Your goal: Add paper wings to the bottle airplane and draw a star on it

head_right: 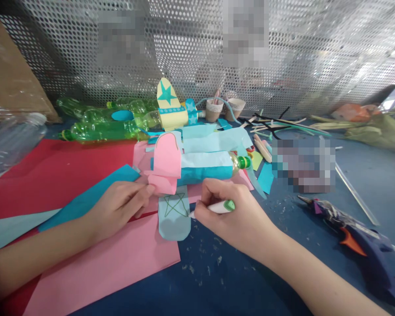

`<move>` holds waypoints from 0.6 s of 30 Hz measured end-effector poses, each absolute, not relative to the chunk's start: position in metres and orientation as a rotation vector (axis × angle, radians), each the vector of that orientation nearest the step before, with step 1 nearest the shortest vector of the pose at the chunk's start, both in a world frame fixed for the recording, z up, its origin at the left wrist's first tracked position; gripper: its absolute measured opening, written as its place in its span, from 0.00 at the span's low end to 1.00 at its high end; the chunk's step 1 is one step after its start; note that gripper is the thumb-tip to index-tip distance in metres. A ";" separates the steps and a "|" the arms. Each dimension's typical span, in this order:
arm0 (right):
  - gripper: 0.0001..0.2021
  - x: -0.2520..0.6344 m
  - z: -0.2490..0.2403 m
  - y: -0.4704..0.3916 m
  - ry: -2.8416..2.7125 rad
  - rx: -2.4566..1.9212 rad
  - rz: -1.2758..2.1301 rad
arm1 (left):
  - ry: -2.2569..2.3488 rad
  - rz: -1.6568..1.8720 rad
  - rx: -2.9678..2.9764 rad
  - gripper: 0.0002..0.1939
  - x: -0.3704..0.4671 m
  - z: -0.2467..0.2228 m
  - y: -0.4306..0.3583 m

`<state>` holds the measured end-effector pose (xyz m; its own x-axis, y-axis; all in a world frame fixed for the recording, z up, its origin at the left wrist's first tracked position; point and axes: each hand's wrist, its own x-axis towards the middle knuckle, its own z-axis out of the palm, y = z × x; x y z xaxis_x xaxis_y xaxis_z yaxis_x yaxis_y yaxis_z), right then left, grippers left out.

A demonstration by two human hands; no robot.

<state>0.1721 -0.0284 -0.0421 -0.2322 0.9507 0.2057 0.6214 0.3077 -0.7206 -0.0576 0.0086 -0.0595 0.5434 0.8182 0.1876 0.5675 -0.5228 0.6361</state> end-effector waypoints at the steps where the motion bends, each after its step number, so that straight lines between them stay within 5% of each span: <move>1: 0.10 0.172 -0.042 -0.029 -1.947 -1.389 0.673 | 1.125 0.654 2.270 0.27 -0.058 -0.060 0.009; 18: 0.10 0.173 -0.043 -0.029 -1.932 -1.401 0.690 | 1.139 0.643 2.250 0.26 -0.058 -0.059 0.008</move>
